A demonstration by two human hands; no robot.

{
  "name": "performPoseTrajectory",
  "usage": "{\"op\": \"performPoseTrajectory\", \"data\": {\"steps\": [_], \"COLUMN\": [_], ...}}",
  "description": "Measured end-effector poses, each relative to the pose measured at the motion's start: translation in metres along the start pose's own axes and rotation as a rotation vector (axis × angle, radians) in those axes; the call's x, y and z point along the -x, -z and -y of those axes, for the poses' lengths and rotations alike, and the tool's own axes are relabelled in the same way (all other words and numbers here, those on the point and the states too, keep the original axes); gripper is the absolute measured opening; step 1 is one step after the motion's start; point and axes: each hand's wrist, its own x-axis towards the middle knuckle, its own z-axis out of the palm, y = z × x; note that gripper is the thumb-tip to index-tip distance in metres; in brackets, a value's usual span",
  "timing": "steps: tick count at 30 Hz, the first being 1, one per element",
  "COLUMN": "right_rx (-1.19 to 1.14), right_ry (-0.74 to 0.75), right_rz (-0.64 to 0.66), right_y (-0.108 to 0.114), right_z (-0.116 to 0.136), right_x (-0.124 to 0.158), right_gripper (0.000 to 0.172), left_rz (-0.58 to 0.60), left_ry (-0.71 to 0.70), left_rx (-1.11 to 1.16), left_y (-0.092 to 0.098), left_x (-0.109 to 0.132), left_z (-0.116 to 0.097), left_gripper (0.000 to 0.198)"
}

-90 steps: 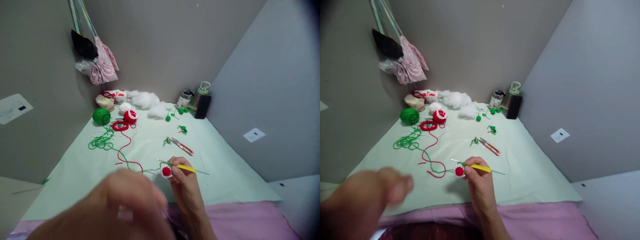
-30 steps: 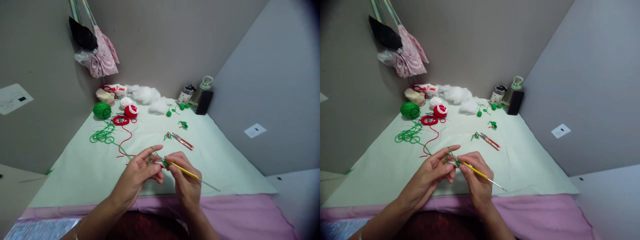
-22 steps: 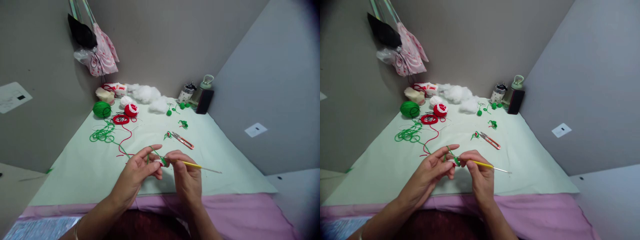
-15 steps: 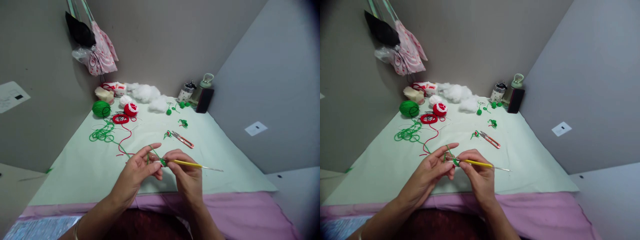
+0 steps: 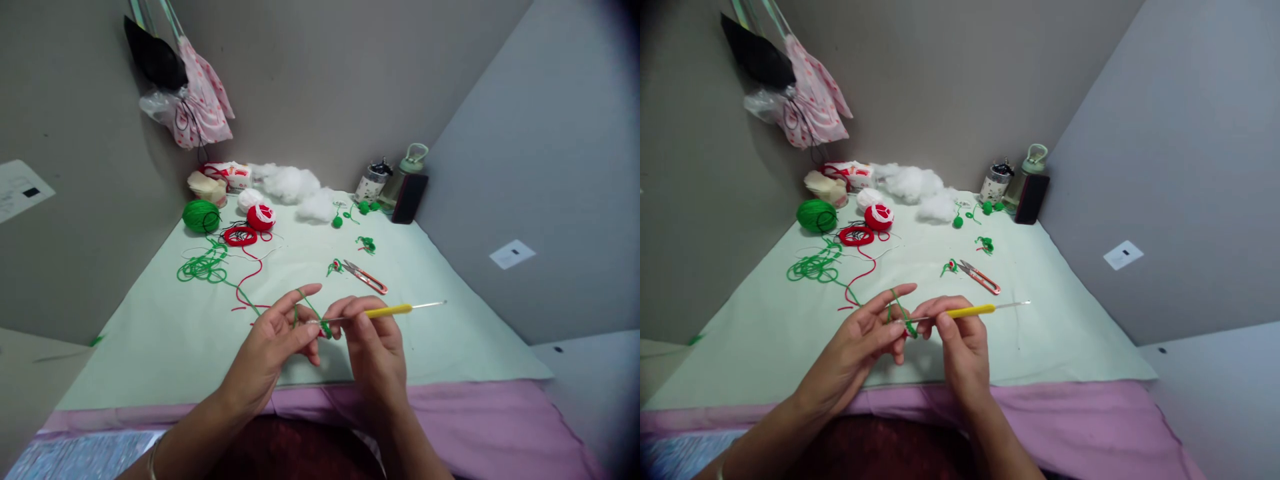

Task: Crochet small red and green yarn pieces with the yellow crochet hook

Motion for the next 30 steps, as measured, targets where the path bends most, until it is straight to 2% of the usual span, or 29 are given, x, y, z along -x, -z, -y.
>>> {"op": "performPoseTrajectory", "data": {"steps": [3,6,10,13,16,18,21,22,24,26,28,30], "right_rx": [-0.004,0.082,0.381,0.643,0.868,0.996,1.075,1.039,0.863,0.596,0.347,0.266], "right_ry": [-0.011,0.038,0.229,0.398,0.549,0.628,0.726,0.718,0.61,0.425,0.266,0.203], "right_rz": [0.02,0.053,0.149,0.264,0.296,0.271,0.232,0.217,0.158,0.068,0.018,0.019], "right_y": [-0.001,0.002,0.008,0.009,0.009,0.01,0.012,0.013,0.012,0.009,0.005,0.001], "right_z": [0.002,0.006,0.015,0.02,0.017,0.012,0.003,0.002,0.002,0.003,0.005,0.005], "right_x": [0.0,0.002,0.006,0.008,0.011,0.014,0.017,0.017,0.016,0.014,0.011,0.009], "right_gripper": [0.019,0.019,0.018,0.025,0.032,0.039,0.052,0.052,0.041,0.028,0.023,0.02], "left_rz": [0.014,-0.002,-0.042,-0.075,-0.106,-0.087,-0.013,0.006,0.005,-0.022,-0.042,-0.038], "left_ry": [-0.009,-0.041,-0.094,-0.122,-0.13,-0.101,0.047,0.101,0.153,0.126,0.069,0.016], "left_rx": [-0.02,-0.054,-0.134,-0.206,-0.205,-0.135,0.048,0.103,0.164,0.168,0.143,0.105], "left_y": [0.002,0.003,0.004,0.005,0.003,0.001,0.0,0.0,0.001,0.002,0.001,0.0], "left_x": [0.0,0.0,0.001,0.001,0.001,0.001,0.0,-0.001,-0.001,-0.001,0.0,0.001], "left_z": [0.001,0.001,0.002,0.003,0.004,0.005,0.004,0.003,0.001,-0.001,-0.002,0.0], "left_gripper": [0.051,0.048,0.044,0.041,0.045,0.052,0.057,0.057,0.052,0.046,0.045,0.046]}}
